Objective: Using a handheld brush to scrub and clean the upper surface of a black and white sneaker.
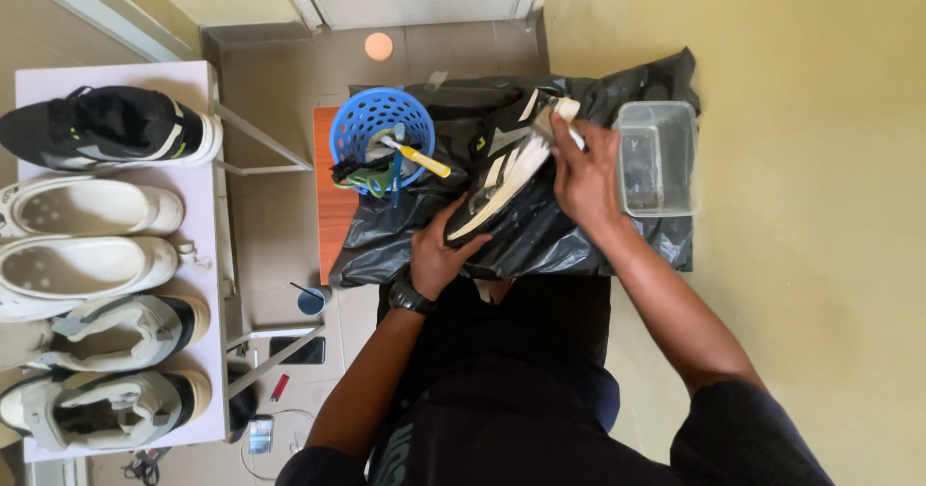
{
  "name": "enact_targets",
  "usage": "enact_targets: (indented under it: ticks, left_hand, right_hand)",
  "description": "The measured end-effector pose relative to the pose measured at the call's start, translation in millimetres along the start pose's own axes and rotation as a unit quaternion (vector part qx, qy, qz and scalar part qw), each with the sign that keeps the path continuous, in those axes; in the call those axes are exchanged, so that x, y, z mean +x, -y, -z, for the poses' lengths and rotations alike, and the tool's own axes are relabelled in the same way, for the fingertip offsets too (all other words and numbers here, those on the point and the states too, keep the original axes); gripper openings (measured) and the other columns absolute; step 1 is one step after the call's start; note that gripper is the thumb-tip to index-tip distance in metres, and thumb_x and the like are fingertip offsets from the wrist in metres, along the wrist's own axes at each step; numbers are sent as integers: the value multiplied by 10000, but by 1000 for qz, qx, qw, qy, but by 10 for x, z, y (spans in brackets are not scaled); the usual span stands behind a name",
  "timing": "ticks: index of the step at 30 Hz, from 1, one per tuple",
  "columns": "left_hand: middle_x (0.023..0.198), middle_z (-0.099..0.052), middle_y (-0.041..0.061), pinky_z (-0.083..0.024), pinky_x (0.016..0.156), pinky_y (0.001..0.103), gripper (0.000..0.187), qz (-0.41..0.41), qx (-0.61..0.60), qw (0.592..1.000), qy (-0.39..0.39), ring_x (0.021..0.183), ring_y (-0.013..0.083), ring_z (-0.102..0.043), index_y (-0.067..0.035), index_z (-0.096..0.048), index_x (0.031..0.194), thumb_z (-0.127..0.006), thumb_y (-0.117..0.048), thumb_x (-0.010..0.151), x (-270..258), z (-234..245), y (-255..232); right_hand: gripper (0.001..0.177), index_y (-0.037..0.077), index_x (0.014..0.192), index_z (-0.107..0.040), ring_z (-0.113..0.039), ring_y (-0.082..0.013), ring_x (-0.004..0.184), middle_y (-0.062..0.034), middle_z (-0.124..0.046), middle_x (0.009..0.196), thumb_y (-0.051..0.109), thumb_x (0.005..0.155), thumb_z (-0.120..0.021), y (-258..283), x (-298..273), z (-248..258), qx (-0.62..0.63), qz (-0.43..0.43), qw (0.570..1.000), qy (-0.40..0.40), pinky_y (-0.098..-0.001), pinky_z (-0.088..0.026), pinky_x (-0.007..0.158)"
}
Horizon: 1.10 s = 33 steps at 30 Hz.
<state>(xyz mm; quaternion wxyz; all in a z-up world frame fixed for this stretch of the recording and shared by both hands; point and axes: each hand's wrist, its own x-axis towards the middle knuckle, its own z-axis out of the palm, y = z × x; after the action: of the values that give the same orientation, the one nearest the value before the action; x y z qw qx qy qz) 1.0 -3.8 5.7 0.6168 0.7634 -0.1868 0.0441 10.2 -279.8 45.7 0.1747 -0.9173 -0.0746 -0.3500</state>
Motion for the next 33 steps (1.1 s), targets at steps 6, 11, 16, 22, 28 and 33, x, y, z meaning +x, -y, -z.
enact_targets:
  ticks: [6, 11, 16, 22, 28, 33]
  left_hand:
    - [1158, -762, 192, -617, 866, 478, 712, 5, -5, 1000, 2, 1053, 401, -719, -69, -698, 1330, -984, -308, 723, -18, -12, 25]
    - [1171, -767, 169, -616, 873, 450, 722, 7, -6, 1000, -6, 1069, 378, -722, -69, -706, 1314, -999, -298, 695, 4, -12, 24]
    - [1163, -774, 151, -618, 875, 441, 719, 14, 2, 1000, -7, 1067, 370, -725, -87, -708, 1318, -992, -316, 699, 6, -21, 34]
    - [1136, -764, 208, -619, 866, 504, 713, 19, -2, 1000, -2, 1043, 422, -721, -57, -690, 1325, -984, -310, 726, 20, -1, -5]
    - [1123, -780, 170, -623, 871, 460, 721, 34, 8, 999, -8, 1046, 389, -727, -108, -725, 1302, -1003, -307, 667, 1, -31, -4]
    - [1097, -781, 188, -625, 868, 457, 709, 23, 4, 1000, -19, 1032, 391, -732, -93, -730, 1282, -1014, -289, 663, 10, -22, -12]
  right_hand:
    - [440, 73, 1343, -733, -545, -382, 888, -176, -623, 1056, 60, 903, -750, -492, 327, -79, -90, 15, 996, -2, -462, -453, 866]
    - [392, 84, 1284, -761, -577, -369, 870, -158, -639, 1033, 63, 894, -736, -452, 404, -46, -91, 30, 995, 7, -444, -453, 870]
    - [397, 59, 1284, -746, -614, -355, 881, -182, -640, 1059, 21, 899, -657, 192, 364, 136, -98, 64, 993, 30, -434, -433, 895]
    - [382, 81, 1295, -738, -617, -384, 932, -180, -646, 1096, 30, 932, -630, 715, -42, 114, 11, 20, 999, 28, -438, -438, 886]
    - [357, 69, 1287, -741, -642, -431, 964, -213, -686, 1120, 64, 936, -677, 1076, -219, 309, 146, -56, 986, 55, -451, -492, 886]
    - [374, 103, 1325, -725, -651, -417, 995, -194, -707, 1160, 86, 953, -686, 1083, -249, 278, 190, -81, 977, 57, -471, -527, 885]
